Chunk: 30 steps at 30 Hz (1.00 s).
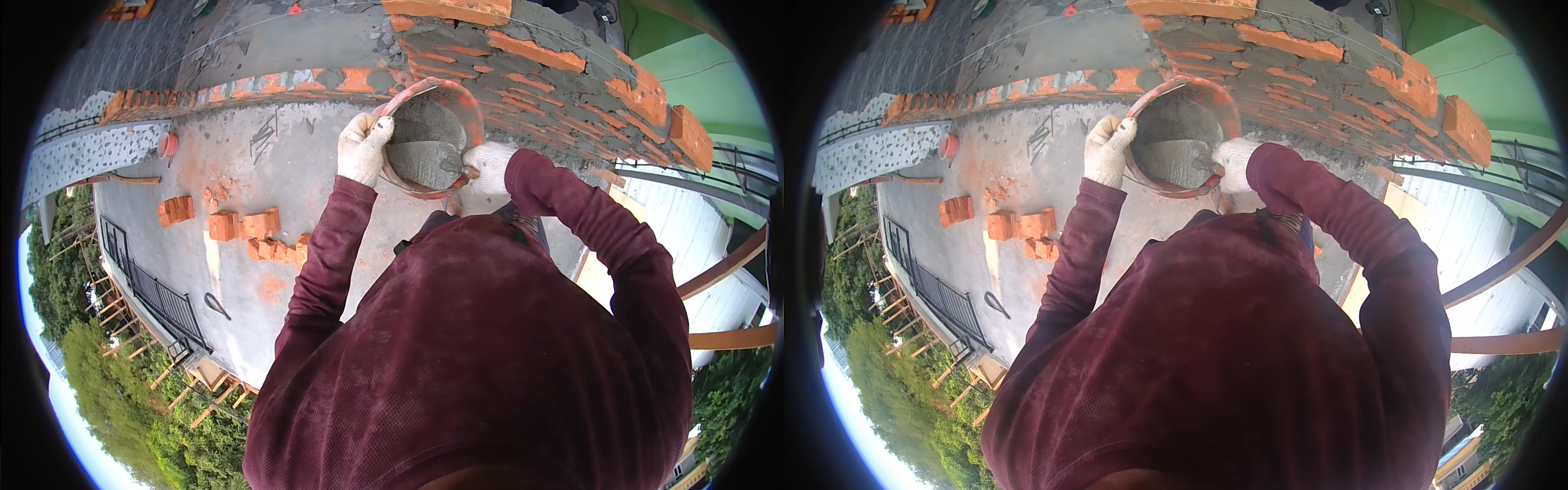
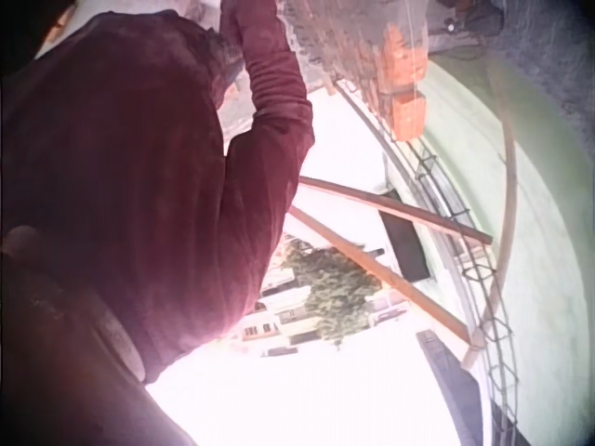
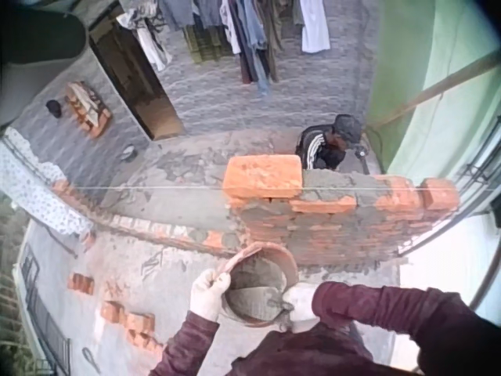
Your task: The person scoops mortar from a bucket with a trowel, spreads it on a brick wall, and places bricks to extend the wall. They repeat this process, adding mortar and bricks in sequence.
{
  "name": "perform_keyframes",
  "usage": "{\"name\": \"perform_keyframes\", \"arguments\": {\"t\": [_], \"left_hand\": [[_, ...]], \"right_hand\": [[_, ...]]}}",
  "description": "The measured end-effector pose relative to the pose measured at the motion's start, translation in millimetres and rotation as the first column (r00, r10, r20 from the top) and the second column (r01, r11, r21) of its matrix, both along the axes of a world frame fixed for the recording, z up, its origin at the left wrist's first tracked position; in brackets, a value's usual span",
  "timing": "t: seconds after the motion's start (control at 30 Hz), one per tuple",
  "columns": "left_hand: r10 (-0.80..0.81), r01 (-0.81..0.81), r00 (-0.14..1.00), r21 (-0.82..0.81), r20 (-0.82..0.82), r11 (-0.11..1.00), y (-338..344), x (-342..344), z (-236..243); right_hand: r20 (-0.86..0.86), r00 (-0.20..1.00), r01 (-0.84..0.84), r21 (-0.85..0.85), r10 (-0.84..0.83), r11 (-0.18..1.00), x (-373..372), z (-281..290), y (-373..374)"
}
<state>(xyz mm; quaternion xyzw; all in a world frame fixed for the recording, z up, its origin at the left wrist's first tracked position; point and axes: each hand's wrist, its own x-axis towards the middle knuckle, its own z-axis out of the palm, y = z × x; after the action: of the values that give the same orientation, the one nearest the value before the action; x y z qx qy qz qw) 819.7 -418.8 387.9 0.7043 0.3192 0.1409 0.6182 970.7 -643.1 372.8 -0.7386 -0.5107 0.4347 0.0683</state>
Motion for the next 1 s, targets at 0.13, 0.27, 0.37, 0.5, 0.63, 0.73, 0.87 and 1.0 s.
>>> {"name": "perform_keyframes", "arguments": {"t": [0.13,0.27,0.37,0.5,0.63,0.73,0.87,1.0], "left_hand": [[0.098,-0.083,0.993,-0.189,0.071,0.978,-2,-24,-3],[0.187,-0.156,0.973,-0.211,0.133,0.965,-4,-60,-37],[0.263,-0.239,0.960,-0.211,0.094,0.948,-7,-88,-60],[0.393,-0.388,0.920,-0.147,0.003,0.910,-5,-113,-82],[0.463,-0.466,0.885,-0.112,-0.051,0.878,7,-138,-95],[0.518,-0.521,0.854,-0.079,-0.051,0.850,18,-159,-106],[0.572,-0.573,0.819,0.005,-0.040,0.820,39,-195,-112],[0.520,-0.521,0.852,0.010,-0.060,0.854,52,-180,-106]], "right_hand": [[-0.272,0.950,0.128,-0.112,-0.155,0.985,14,21,-15],[-0.386,0.910,0.084,-0.182,-0.150,0.980,33,67,-27],[-0.436,0.893,0.023,-0.204,-0.112,0.979,56,90,-40],[-0.684,0.622,0.106,-0.408,-0.380,0.907,118,116,-36],[-0.504,0.651,0.546,-0.208,-0.567,0.811,172,181,-65],[-0.160,0.737,0.647,-0.113,-0.657,0.754,132,234,-112],[0.484,0.824,0.241,0.170,-0.294,0.956,65,172,-73],[0.602,0.608,0.345,0.387,-0.518,0.855,47,43,-30]]}}
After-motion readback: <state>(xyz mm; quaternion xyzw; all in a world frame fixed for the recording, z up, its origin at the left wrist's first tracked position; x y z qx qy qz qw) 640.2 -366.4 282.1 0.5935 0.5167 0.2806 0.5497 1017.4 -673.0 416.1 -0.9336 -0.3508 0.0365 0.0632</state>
